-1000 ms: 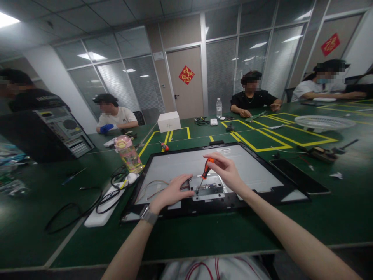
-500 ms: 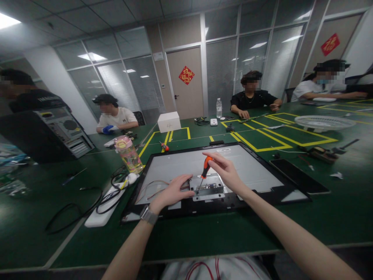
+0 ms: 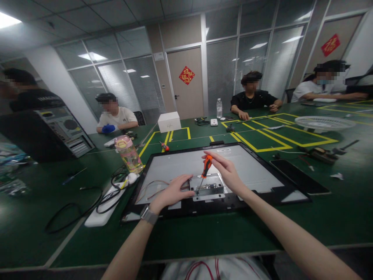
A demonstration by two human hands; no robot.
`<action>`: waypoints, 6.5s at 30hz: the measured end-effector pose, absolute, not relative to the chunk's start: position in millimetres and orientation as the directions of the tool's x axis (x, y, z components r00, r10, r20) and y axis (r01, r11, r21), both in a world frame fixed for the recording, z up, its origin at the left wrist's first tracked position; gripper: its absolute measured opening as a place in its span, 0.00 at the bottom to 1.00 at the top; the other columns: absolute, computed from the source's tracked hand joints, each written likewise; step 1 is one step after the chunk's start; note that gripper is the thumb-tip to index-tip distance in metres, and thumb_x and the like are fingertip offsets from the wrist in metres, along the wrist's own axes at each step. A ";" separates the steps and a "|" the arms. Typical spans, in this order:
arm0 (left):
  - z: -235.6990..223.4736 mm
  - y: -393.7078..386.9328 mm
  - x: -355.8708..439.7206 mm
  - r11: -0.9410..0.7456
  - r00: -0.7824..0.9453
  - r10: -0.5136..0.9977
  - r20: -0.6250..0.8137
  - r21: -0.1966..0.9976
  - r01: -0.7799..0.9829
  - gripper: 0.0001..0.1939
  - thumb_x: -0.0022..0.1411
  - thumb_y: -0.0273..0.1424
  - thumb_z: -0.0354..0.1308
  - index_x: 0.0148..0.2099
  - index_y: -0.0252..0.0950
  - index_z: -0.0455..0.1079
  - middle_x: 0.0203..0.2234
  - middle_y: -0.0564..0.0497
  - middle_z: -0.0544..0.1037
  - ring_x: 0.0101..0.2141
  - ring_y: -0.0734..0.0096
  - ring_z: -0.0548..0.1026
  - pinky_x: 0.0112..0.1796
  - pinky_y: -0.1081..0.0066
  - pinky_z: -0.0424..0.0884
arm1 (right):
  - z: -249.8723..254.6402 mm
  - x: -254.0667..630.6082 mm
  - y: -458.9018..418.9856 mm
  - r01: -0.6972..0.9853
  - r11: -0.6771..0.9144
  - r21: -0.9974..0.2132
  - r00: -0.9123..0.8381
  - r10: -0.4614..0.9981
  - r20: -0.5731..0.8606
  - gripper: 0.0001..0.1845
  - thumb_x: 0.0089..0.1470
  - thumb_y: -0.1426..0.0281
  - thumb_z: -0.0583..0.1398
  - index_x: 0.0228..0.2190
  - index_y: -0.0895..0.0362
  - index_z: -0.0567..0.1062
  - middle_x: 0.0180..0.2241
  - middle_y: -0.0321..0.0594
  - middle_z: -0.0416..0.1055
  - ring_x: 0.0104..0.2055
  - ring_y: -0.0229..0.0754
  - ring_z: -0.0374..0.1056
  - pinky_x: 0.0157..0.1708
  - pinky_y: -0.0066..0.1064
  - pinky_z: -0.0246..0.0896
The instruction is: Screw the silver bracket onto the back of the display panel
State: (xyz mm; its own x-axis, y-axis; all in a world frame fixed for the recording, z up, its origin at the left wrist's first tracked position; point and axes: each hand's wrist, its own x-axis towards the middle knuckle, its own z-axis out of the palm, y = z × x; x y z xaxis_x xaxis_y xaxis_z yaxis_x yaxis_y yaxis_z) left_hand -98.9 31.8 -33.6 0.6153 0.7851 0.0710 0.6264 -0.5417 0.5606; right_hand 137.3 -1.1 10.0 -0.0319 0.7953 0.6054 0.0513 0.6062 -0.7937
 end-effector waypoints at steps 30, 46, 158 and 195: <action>-30.2 28.8 -98.8 -0.530 0.608 0.791 0.066 0.571 0.627 0.36 0.57 0.48 0.58 0.64 0.41 0.56 0.62 0.47 0.60 0.61 0.56 0.57 0.61 0.59 0.52 | 10.5 137.9 -1.3 0.031 0.622 -0.783 -0.028 0.783 0.621 0.13 0.54 0.62 0.60 0.41 0.50 0.77 0.38 0.40 0.75 0.41 0.44 0.71 0.44 0.39 0.66; -30.8 28.6 -99.4 -0.527 0.608 0.792 0.059 0.571 0.630 0.37 0.57 0.50 0.57 0.64 0.42 0.56 0.62 0.47 0.60 0.61 0.55 0.57 0.60 0.59 0.52 | 10.7 139.2 -0.5 0.036 0.613 -0.789 -0.038 0.790 0.612 0.10 0.53 0.62 0.62 0.37 0.50 0.79 0.35 0.39 0.73 0.35 0.42 0.70 0.38 0.37 0.67; -32.9 30.1 -99.5 -0.545 0.617 0.783 0.079 0.567 0.618 0.36 0.58 0.49 0.57 0.64 0.42 0.56 0.62 0.48 0.60 0.60 0.56 0.58 0.60 0.58 0.52 | 6.7 138.2 4.3 -0.326 0.350 -0.878 -0.142 0.900 0.412 0.12 0.48 0.60 0.65 0.37 0.49 0.79 0.38 0.38 0.76 0.42 0.43 0.70 0.50 0.42 0.58; -31.3 26.6 -98.9 -0.526 0.603 0.793 0.088 0.597 0.606 0.36 0.56 0.49 0.58 0.63 0.42 0.57 0.61 0.47 0.61 0.60 0.55 0.59 0.59 0.59 0.53 | 6.1 140.3 5.5 -0.223 0.404 -0.887 -0.131 0.889 0.438 0.19 0.54 0.59 0.61 0.46 0.51 0.76 0.41 0.42 0.77 0.47 0.48 0.69 0.54 0.46 0.56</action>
